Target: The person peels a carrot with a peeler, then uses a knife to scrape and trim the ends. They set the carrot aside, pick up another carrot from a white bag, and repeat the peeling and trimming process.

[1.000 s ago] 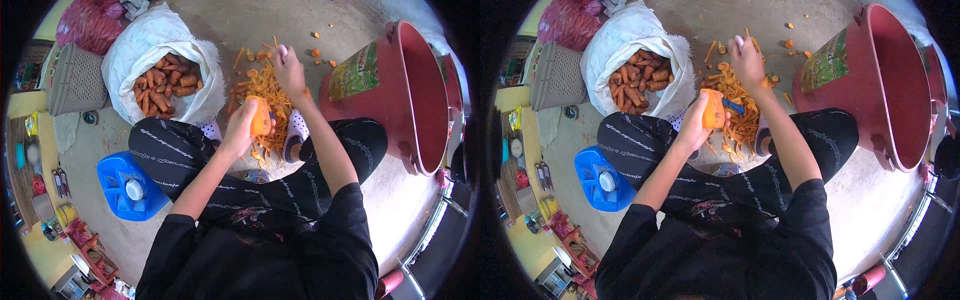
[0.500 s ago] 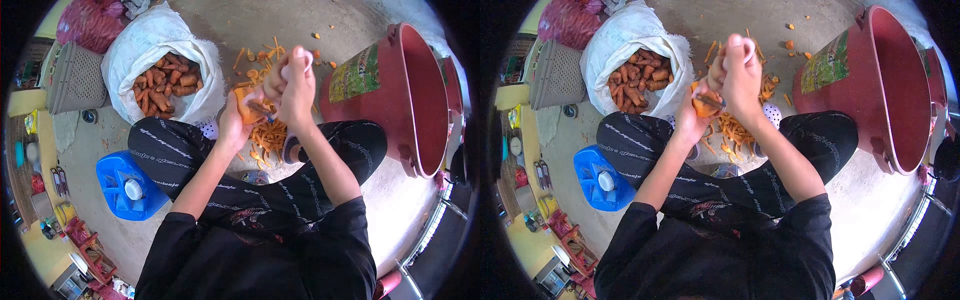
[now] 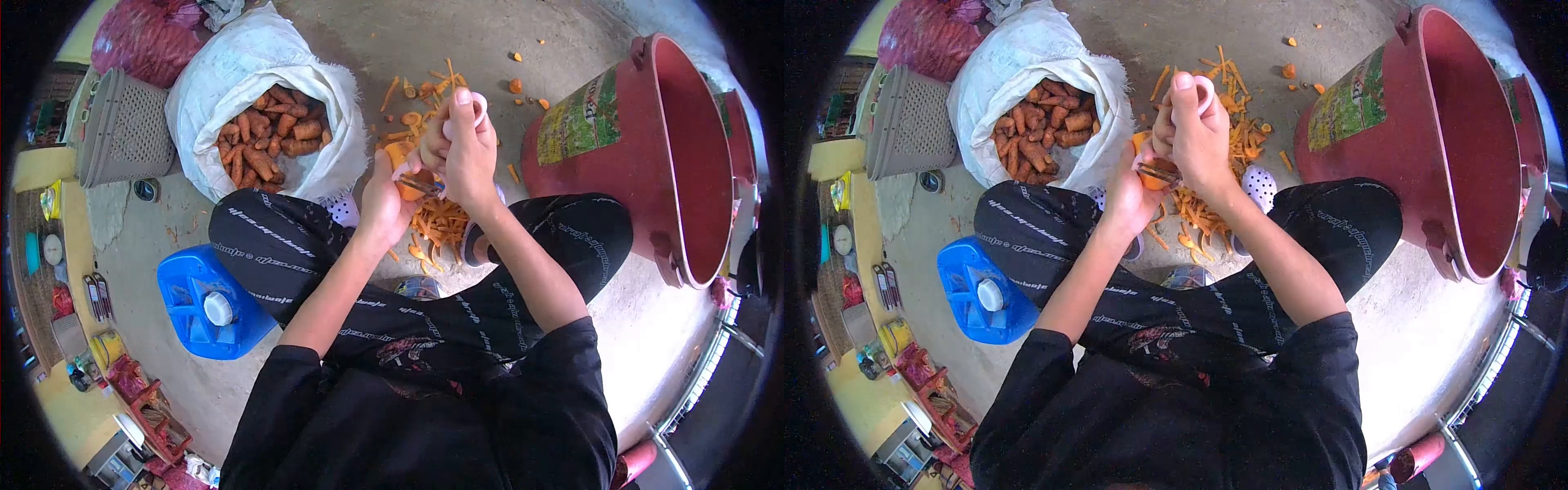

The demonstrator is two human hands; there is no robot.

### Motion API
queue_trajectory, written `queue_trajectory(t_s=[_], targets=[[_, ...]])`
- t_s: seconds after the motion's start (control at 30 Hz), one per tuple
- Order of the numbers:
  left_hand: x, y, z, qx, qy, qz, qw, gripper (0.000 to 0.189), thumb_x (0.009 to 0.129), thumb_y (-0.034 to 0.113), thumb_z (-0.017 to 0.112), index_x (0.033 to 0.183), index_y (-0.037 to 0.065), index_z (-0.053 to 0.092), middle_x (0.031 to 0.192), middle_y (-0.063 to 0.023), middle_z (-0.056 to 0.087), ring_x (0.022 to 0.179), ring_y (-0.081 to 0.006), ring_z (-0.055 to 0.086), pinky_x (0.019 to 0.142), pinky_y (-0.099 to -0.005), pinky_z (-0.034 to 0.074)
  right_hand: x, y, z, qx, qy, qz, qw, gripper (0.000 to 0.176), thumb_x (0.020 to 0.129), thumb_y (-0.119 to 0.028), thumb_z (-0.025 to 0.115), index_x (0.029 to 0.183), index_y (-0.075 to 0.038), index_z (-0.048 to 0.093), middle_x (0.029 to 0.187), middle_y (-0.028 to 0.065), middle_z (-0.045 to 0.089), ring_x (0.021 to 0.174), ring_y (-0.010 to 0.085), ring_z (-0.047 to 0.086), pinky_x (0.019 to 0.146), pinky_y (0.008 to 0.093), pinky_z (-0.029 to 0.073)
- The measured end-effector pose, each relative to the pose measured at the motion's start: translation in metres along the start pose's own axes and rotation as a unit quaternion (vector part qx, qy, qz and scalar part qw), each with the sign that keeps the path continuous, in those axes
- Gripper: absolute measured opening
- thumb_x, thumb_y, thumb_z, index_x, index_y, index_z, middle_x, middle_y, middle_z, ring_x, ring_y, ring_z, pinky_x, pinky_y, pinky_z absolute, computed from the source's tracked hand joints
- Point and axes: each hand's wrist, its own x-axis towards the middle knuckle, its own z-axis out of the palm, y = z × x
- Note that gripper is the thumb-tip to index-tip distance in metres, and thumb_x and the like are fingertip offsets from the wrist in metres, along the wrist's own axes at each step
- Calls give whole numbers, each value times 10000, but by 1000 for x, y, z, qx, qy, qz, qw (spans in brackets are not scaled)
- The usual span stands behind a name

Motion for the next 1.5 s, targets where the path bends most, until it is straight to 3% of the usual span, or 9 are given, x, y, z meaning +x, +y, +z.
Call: queue_trajectory(t_s=[0.33,0.43,0.63,0.73,0.93,1.17,1.27,1.4,1.5], targets=[[0,-2,-3,43,-19,-3,999,476,1001,490,152,939,148,476,1044,-72,565,972,-209,551,844,-428,445,5,7,-9,7,14,13,1000,362,971,-405,459,811,-85,408,507,-5,349,389,74,315,364,248,326],[-1,-1,4,24,16,0,1000,526,1002,482,184,961,69,507,931,-81,569,884,-200,588,809,-411,485,6,6,-11,-1,20,19,1000,363,969,-405,463,816,-82,406,507,-3,350,389,79,322,366,253,336],[-4,-4,-1,55,6,3,998,446,1006,475,175,966,146,473,1014,-70,567,932,-204,567,790,-411,475,5,8,-10,-6,-5,47,999,344,970,-384,470,834,-74,411,526,5,363,392,87,336,364,257,336],[-1,-7,-9,50,-80,57,994,423,1005,476,202,985,144,464,987,-59,566,917,-196,575,768,-397,483,10,6,-5,-11,-2,63,998,330,968,-371,477,845,-72,415,539,7,365,393,90,349,360,261,340],[-9,-6,0,67,-41,70,994,399,1008,457,237,1034,126,460,945,-58,558,898,-181,580,754,-365,491,16,4,-3,-25,34,87,995,332,954,-370,494,846,-67,411,545,5,360,386,98,358,362,285,421],[-10,-25,-12,224,-6,75,972,488,1021,417,202,1198,30,440,971,-99,571,854,-170,602,754,-312,501,39,-5,-16,-56,30,108,992,311,947,-353,499,836,-74,416,561,-24,310,410,67,296,383,272,402],[-4,-24,-30,445,-23,119,887,535,1014,447,204,1209,16,453,1013,-114,577,865,-179,613,757,-318,505,61,4,-39,-92,49,72,992,315,939,-367,498,840,-80,417,542,-24,337,391,81,342,425,313,480],[-19,-10,3,173,-64,27,982,574,999,490,234,1214,9,461,992,-120,590,868,-214,621,752,-353,515,80,19,-68,-141,64,58,986,297,942,-361,505,857,-85,435,563,-18,397,439,89,434,471,288,450],[-14,-6,0,116,-44,17,992,546,988,493,295,1173,8,466,953,-123,588,866,-228,621,746,-376,531,79,12,-68,-466,78,-121,873,295,953,-347,495,885,-63,450,587,1,459,500,91,509,497,284,437]])
